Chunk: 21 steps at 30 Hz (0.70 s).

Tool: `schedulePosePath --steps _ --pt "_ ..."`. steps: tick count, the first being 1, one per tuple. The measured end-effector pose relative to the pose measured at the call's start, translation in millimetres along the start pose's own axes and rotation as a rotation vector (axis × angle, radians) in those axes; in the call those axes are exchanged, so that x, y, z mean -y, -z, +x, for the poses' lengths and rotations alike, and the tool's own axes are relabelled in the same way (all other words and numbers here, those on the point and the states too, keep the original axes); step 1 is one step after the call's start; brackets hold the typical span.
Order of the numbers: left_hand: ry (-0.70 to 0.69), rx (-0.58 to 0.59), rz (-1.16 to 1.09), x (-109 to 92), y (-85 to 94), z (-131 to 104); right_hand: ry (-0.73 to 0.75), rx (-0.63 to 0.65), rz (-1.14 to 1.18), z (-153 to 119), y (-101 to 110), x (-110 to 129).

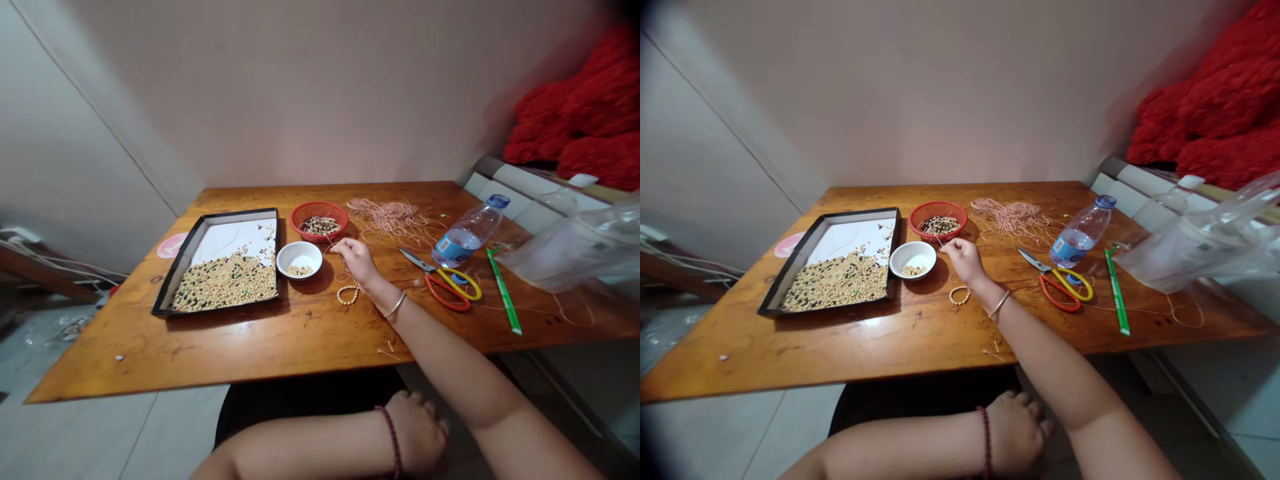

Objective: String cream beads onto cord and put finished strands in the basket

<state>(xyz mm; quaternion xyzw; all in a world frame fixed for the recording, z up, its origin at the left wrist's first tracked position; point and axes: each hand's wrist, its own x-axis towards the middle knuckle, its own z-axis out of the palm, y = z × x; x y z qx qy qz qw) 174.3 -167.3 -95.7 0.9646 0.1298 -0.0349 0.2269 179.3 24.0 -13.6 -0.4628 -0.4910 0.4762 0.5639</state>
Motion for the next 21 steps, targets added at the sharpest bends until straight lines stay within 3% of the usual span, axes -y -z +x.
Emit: schedulePosePath --steps 2,4,7,10,12,15,18,21 --pt "-0.036 0.059 0.047 -11 32.8 -33 -0.009 0.016 0.032 -1 0 0" --pt "-0.054 0.064 -0.011 -12 81.9 -69 -0.017 0.029 0.047 -1 -1 -2" --pt "0.305 -0.053 0.141 14 162.6 -115 -0.032 0.025 0.062 -3 -3 -5" --pt "0.74 -0.249 0.393 72 216.7 -141 -0.045 0.008 0.079 -4 -4 -9" --pt "0.849 -0.296 0.443 116 230.3 -150 -0.064 0.003 0.093 -6 -6 -11" --pt "0.732 -0.203 0.306 169 226.9 -151 -0.103 0.006 0.114 -7 -9 -15" --pt "0.683 -0.138 0.262 196 214.6 -140 -0.126 0.009 0.138 -8 -11 -17" --pt "0.621 -0.125 0.236 204 206.8 -126 -0.139 0.008 0.16 -8 -9 -16"
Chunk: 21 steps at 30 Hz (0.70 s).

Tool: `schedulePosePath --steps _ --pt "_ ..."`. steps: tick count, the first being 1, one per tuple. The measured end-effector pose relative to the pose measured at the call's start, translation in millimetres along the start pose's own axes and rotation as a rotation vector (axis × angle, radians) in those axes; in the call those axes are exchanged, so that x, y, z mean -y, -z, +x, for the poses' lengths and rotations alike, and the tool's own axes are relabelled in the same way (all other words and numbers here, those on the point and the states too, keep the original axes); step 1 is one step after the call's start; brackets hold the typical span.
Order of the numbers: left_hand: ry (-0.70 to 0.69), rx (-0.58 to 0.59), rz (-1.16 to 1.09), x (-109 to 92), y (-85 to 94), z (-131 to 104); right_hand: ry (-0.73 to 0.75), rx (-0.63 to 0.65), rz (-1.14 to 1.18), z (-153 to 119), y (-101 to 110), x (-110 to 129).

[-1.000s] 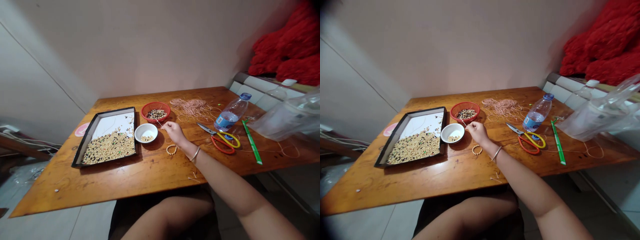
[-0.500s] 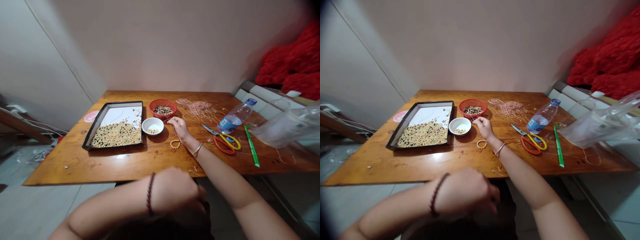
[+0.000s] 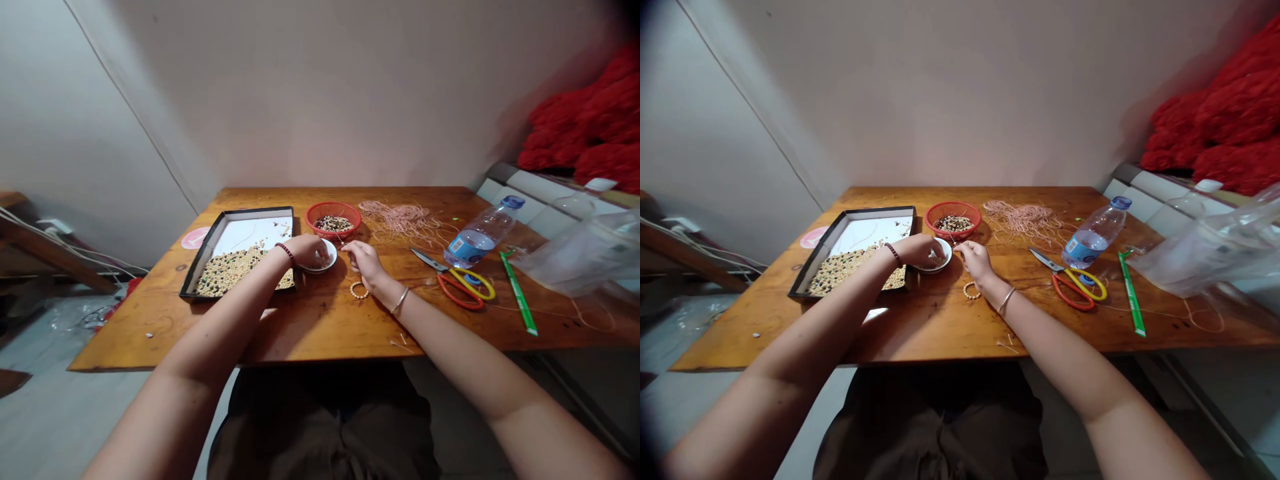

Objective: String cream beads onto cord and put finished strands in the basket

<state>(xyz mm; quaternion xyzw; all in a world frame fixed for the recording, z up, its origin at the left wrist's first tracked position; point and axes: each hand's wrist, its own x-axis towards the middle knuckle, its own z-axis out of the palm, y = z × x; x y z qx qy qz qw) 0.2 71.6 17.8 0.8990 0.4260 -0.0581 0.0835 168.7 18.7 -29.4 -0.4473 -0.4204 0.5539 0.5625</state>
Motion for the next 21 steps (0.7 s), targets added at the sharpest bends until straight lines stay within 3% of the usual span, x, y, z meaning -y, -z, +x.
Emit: schedulePosePath --steps 5,14,21 --pt "-0.043 -0.055 -0.002 -7 -5.9 8 -0.017 -0.013 0.027 0 4 3" --pt "0.029 -0.169 0.019 -10 -23.8 3 -0.029 -0.027 0.007 5 7 -1" --pt "0.015 -0.199 -0.002 -5 -29.9 5 0.064 -0.08 -0.105 6 2 -19"
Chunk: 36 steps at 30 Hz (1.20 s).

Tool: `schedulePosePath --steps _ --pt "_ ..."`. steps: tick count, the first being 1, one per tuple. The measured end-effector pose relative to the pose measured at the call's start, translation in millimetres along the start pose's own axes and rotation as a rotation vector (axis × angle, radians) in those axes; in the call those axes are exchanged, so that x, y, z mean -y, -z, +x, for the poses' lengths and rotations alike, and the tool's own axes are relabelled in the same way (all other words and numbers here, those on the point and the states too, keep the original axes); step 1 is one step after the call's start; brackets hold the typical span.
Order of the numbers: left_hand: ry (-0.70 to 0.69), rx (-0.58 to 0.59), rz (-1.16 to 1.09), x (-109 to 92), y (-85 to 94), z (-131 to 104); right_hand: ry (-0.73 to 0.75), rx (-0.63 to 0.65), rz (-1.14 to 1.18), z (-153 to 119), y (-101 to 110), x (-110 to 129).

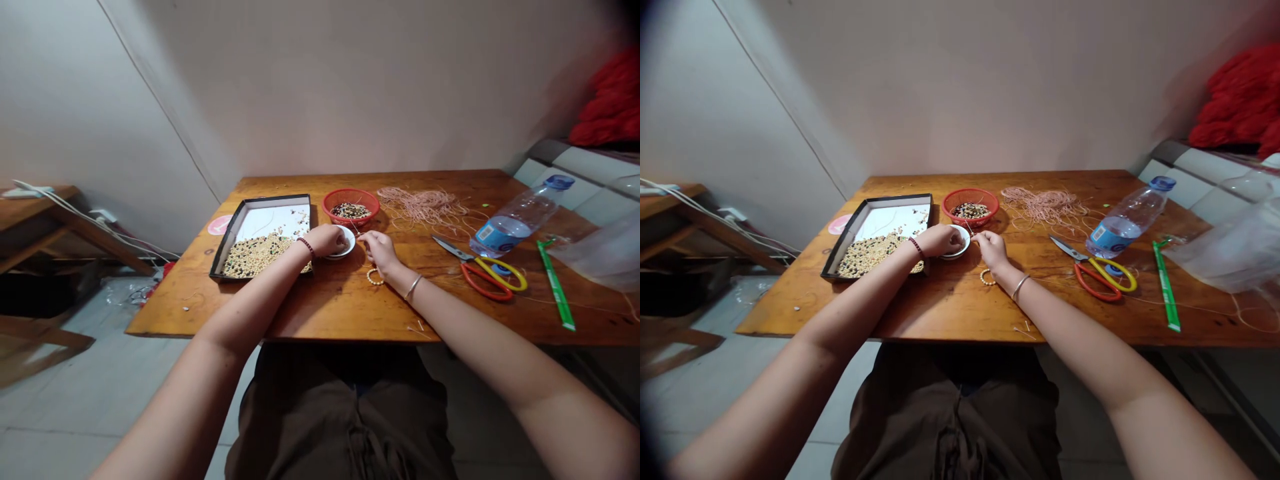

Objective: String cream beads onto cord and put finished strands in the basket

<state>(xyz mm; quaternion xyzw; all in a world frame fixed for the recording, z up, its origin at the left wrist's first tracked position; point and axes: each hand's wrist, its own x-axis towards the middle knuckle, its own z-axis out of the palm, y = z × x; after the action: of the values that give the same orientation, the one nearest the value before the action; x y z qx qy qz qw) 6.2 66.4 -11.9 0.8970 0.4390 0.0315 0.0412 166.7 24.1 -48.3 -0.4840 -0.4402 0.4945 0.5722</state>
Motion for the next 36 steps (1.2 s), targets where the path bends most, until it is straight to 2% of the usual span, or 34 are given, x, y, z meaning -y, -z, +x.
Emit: schedulePosePath --steps 6,16,20,29,36 --pt "0.005 -0.017 -0.013 1.0 0.6 -1.9 0.145 -0.114 -0.086 7.6 0.9 -10.8" --pt "0.001 -0.046 -0.09 -0.7 2.4 -4.4 0.291 -0.272 -0.171 4.6 3.7 -7.3" --pt "-0.023 -0.064 -0.132 -1.5 2.4 -5.2 0.282 -0.301 -0.203 4.4 4.2 -5.9" --pt "-0.001 -0.096 -0.121 -1.0 -0.2 -4.2 0.305 -0.276 -0.202 2.0 1.8 -4.9" --pt "0.02 -0.073 -0.096 -3.9 0.7 -5.2 0.217 -0.354 -0.075 3.7 4.4 -1.3"
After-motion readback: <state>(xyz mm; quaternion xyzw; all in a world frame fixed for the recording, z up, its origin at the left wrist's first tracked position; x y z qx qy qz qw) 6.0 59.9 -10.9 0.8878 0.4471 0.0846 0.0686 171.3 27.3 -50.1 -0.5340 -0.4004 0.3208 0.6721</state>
